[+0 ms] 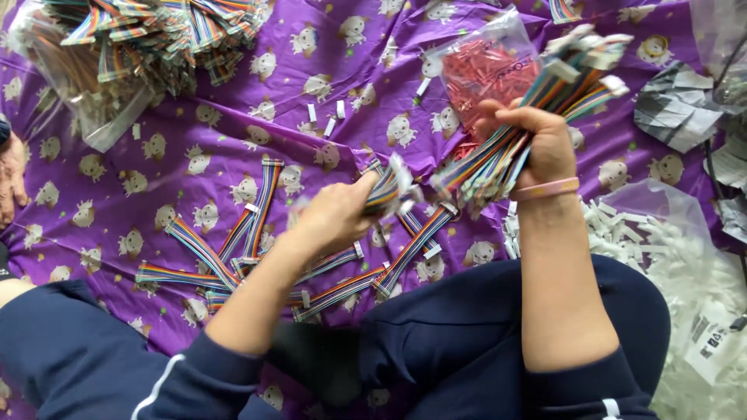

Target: Bundling and aligning multi-colored electronic ribbon cables with connectors

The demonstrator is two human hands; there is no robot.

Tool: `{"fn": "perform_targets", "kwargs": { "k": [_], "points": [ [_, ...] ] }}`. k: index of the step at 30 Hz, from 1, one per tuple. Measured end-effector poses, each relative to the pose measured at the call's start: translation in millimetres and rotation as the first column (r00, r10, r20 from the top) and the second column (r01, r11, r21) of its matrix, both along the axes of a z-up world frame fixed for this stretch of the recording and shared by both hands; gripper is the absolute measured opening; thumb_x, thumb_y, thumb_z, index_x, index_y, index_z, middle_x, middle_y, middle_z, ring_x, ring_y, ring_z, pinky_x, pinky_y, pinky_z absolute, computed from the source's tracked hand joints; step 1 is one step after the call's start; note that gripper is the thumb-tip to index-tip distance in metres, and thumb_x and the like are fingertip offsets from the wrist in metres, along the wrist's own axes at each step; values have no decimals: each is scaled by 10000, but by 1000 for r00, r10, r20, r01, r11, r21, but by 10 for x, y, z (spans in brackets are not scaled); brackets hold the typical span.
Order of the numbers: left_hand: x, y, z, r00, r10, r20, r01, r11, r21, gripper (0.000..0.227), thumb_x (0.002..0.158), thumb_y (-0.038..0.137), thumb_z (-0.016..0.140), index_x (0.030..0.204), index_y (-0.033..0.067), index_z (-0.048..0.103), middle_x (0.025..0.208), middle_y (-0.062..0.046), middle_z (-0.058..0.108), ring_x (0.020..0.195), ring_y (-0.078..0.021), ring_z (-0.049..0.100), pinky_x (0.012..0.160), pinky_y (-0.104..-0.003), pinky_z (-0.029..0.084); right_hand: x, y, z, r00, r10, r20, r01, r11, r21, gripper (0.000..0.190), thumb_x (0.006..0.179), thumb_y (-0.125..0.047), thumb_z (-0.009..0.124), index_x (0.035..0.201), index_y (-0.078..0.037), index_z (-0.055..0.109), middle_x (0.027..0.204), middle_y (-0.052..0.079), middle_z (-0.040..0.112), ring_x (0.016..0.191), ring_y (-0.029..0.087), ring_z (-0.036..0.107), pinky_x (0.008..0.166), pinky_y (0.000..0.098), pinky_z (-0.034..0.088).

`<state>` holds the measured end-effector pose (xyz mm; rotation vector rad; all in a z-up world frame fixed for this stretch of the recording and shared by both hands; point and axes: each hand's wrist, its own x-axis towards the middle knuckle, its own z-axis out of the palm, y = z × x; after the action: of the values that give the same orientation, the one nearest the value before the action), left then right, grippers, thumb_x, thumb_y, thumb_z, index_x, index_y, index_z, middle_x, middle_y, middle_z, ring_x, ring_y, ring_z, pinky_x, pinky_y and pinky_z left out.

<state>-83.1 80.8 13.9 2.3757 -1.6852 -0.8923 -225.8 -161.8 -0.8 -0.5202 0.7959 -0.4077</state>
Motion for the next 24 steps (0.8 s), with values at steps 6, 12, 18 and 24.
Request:
{"fn": "perform_targets", "kwargs": {
  "k": [6, 12, 18, 24],
  "points": [
    [-711, -364, -522, 992, 129, -15, -125, 982, 139, 498, 695, 341, 748, 1045, 121, 470, 856, -142, 656, 858, -402, 668, 723, -505, 537, -54, -107, 61, 962, -262, -76, 263, 965, 7, 251, 683, 50, 643, 827, -114, 518, 888, 120, 729, 735, 275, 745, 696, 387, 641],
    [-529, -357, 39, 982, 171, -80, -161, 980, 120, 383, 628, 167, 613, 1009, 199, 616, 978, -81, 591, 831, -334, 636, 680, -478, 524, -16, 62, 392, 910, -414, -10, 413, 909, -55, 161, 661, 107, 577, 713, -37, 528, 728, 109, 630, 683, 195, 668, 559, 265, 553],
    [-452, -294, -306, 962, -43, 269, 58, 997, -48, 218, 748, 268, 628, 921, 185, 524, 645, -77, 663, 601, -363, 659, 512, -485, 492, -27, 196, 612, 970, -230, 72, 234, 970, -58, 224, 783, -251, 689, 663, -131, 543, 537, -12, 496, 476, 141, 520, 530, 342, 464],
    [-446, -86, -575, 925, -116, 361, 246, 907, -341, 26, 718, 222, 585, 706, 237, 602, 658, 53, 655, 604, -205, 641, 564, -387, 439, -11, 327, 670, 985, -120, 121, 138, 978, -156, 153, 859, -207, 639, 780, -78, 659, 541, 1, 541, 494, 135, 560, 539, 293, 505]
  ]
}}
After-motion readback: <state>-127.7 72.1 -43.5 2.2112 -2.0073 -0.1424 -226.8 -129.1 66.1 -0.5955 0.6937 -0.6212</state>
